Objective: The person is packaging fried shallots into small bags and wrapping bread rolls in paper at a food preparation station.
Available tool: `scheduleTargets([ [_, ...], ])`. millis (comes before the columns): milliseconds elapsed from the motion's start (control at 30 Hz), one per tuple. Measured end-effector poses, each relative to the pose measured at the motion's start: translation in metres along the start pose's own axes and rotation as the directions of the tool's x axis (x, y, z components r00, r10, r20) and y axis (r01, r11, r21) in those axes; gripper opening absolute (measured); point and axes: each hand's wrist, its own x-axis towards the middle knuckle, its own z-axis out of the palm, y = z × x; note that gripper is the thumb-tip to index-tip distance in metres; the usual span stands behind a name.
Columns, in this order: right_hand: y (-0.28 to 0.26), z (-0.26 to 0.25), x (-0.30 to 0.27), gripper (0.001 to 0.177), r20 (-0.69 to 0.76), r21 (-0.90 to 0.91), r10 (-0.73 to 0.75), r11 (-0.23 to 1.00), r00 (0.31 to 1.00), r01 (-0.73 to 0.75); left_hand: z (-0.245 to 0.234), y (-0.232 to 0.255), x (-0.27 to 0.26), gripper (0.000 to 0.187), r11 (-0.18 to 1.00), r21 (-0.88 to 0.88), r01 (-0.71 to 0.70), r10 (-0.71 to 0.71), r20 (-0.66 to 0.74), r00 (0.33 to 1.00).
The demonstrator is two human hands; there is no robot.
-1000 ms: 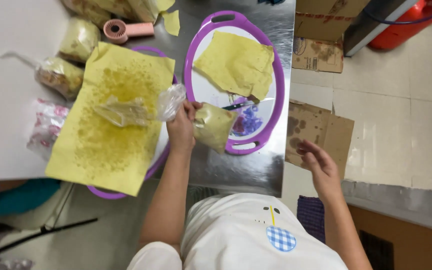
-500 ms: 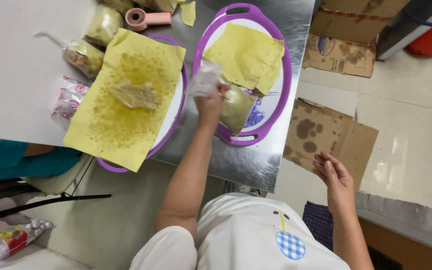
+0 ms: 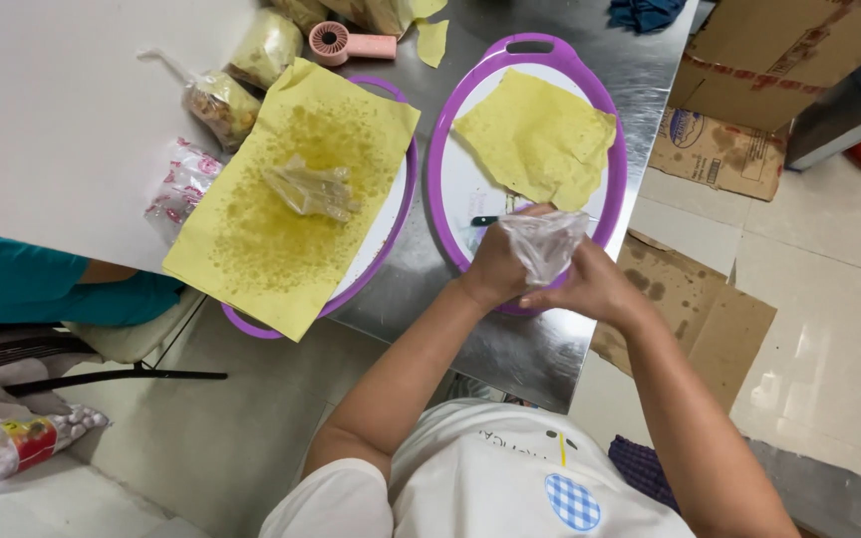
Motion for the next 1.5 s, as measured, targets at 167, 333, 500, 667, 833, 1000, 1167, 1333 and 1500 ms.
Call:
scheduleTargets([
  [167, 0.024, 0.003, 0.042, 0.093, 0.038, 0.124, -0.024, 0.992, 0.999, 0.019, -0.014, -0.008, 0.024, 0.03, 0.991, -0.024, 0.135, -0.125, 0.246, 0.961],
  [333, 0.043, 0.011, 0.079, 0.076, 0.04, 0.231, -0.053, 0.972, 0.998, 0.043, -0.029, -0.012, 0.074, 0.02, 0.963, -0.076, 0.26, -0.2, 0.447, 0.872],
  [500, 0.041, 0.012, 0.086, 0.058, 0.037, 0.336, -0.107, 0.938, 0.994, 0.088, -0.054, 0.015, 0.125, 0.019, 0.887, -0.234, 0.399, -0.221, 0.543, 0.81],
  [667, -0.012, -0.003, 0.086, 0.031, 0.314, 0.445, -0.065, 0.891, 0.947, -0.087, -0.078, 0.051, 0.165, 0.049, 0.748, -0.413, 0.519, -0.236, 0.565, 0.79],
  [833, -0.025, -0.005, 0.085, 0.031, 0.364, 0.366, -0.133, 0.93, 0.922, -0.01, -0.083, 0.055, 0.166, 0.05, 0.754, -0.372, 0.541, -0.317, 0.515, 0.796],
  [1000, -0.028, -0.001, 0.08, 0.021, 0.389, 0.479, -0.167, 0.877, 0.906, -0.044, -0.096, 0.058, 0.172, 0.049, 0.781, -0.374, 0.5, -0.338, 0.42, 0.842],
  [1167, 0.035, 0.011, 0.082, 0.057, 0.356, 0.142, -0.105, 0.988, 0.929, 0.057, -0.125, 0.103, 0.178, 0.068, 0.812, 0.266, -0.52, 0.352, 0.488, 0.798],
  [1333, -0.011, 0.002, 0.078, 0.067, 0.448, 0.162, 0.022, 0.981, 0.894, -0.105, -0.108, 0.072, 0.111, 0.063, 0.515, 0.359, -0.779, -0.07, 0.923, 0.379],
  [1500, 0.022, 0.012, 0.076, 0.04, 0.434, -0.068, -0.044, 0.994, 0.9, 0.082, -0.126, 0.044, 0.078, 0.042, 0.435, 0.539, -0.721, -0.067, 0.818, 0.571],
])
